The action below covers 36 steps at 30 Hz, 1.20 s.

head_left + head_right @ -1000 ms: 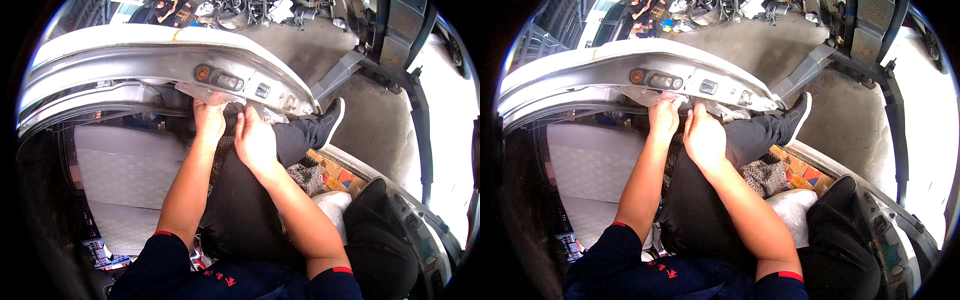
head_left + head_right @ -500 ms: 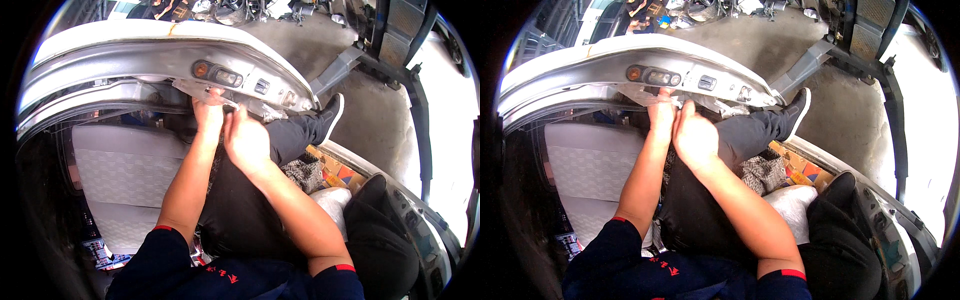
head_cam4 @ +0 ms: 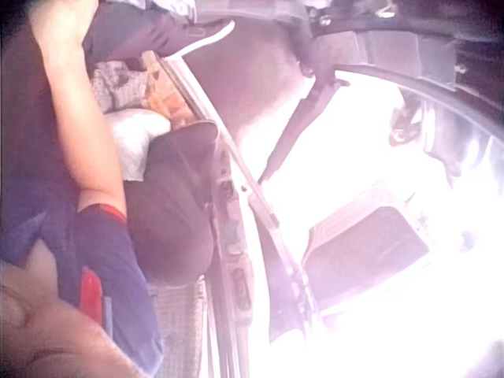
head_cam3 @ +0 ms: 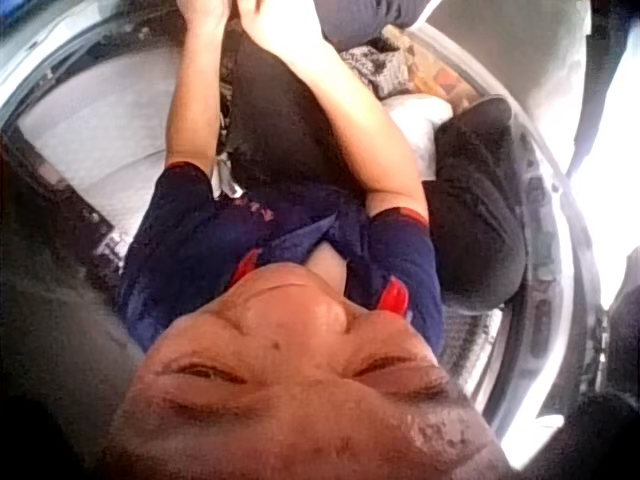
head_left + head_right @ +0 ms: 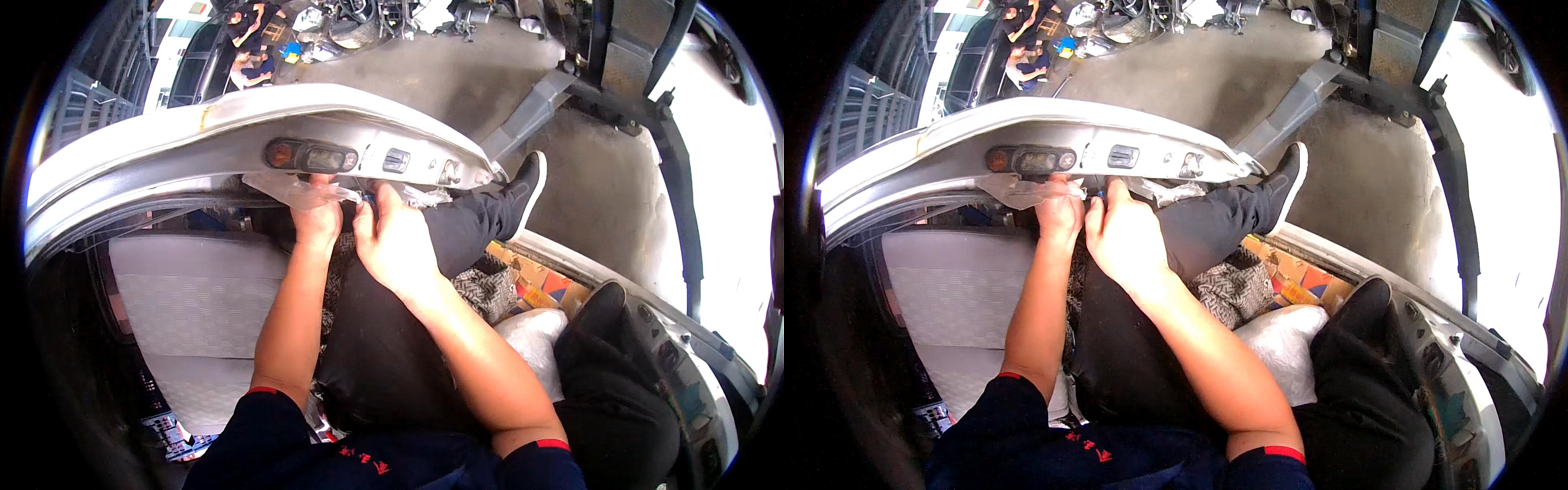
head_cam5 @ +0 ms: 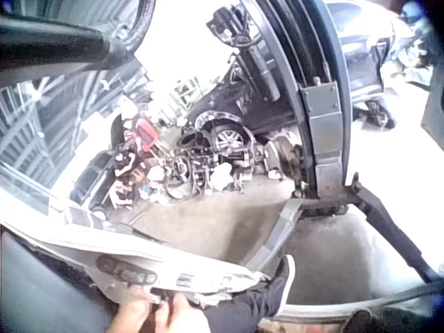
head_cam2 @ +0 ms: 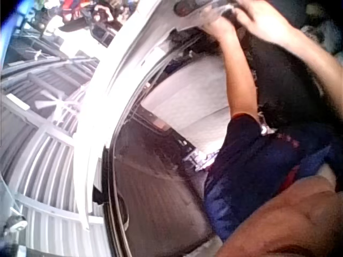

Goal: The person routes electrical wiring through a car door frame, feeds a purple flexible wire protection sleeve over the wires, and routes the assembly through internal openings in the vehicle door structure.

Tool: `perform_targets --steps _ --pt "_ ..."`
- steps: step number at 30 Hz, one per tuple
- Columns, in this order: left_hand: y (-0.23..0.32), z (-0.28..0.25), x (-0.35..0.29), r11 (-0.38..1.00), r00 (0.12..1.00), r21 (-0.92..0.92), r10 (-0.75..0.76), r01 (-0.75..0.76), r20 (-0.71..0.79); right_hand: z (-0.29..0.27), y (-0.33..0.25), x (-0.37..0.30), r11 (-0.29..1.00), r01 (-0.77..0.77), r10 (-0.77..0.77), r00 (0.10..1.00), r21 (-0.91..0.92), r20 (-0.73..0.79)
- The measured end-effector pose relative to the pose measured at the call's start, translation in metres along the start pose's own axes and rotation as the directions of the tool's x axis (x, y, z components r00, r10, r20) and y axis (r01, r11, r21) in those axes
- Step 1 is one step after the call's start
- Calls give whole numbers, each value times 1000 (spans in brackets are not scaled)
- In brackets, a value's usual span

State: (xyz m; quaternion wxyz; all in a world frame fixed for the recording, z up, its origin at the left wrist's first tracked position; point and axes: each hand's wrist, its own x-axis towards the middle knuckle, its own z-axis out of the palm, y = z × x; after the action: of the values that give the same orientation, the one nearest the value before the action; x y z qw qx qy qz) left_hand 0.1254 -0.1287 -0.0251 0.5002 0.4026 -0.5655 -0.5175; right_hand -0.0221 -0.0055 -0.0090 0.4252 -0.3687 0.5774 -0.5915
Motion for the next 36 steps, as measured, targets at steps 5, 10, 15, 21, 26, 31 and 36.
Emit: perform_targets --steps 5,10,15,21,26,31,36 --pt "-4 5 1 998 997 -45 44 -41 63 -5 19 9 981 195 -187 963 23 -192" --pt "-12 -11 11 997 998 55 45 -48 51 -6 10 12 884 -142 166 986 445 -16" --pt "4 19 9 996 989 8 86 -87 123 -4 8 19 817 -257 304 953 516 -7" --pt "8 12 4 997 989 18 72 -75 131 -5 -3 10 858 -281 306 952 430 11" --pt "10 20 -1 998 999 50 38 -40 33 12 11 8 668 -183 222 974 722 42" --pt "6 7 1 999 997 31 17 -20 78 18 11 4 836 -80 140 988 542 -70" --pt "9 15 -2 999 999 45 1 -3 36 3 0 5 965 -38 85 981 259 -172"
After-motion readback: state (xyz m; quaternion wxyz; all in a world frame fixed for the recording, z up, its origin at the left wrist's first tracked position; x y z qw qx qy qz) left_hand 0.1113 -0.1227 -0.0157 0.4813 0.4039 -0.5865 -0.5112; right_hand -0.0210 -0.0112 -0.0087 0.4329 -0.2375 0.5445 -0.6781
